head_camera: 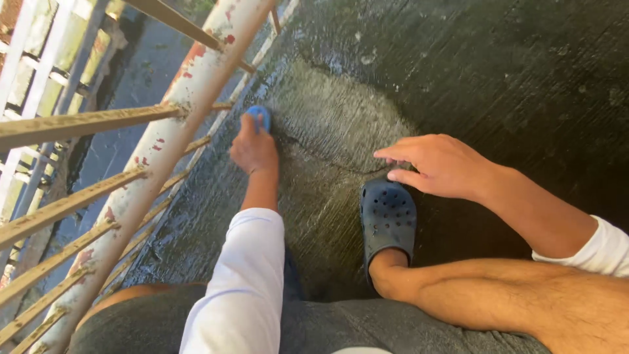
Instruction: Scrubbing a wet concrete floor with a blue brush near a railing.
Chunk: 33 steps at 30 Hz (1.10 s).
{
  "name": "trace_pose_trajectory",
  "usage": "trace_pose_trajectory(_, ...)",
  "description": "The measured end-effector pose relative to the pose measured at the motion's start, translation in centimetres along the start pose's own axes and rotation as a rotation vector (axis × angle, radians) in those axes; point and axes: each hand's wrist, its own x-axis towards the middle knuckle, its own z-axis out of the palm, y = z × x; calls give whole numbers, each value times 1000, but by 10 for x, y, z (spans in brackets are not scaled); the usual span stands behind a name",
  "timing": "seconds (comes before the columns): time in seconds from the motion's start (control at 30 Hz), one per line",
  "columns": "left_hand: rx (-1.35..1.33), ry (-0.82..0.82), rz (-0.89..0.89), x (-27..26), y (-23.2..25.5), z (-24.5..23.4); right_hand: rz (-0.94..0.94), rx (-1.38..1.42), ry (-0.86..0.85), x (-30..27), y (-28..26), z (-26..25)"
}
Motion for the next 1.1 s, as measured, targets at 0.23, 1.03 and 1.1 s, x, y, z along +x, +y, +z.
trace_pose_trajectory(0.23, -145, 16, 286, 17, 40, 5, 71, -11, -127, 8, -21, -12)
trace_pose_trajectory(1.03, -213, 21, 684, -77, 37, -21, -19, -22, -89, 32, -24, -8)
trace_pose_trajectory(1.1, -191, -29, 649, -90, 9, -15, -235, -39, 23, 39, -17, 4)
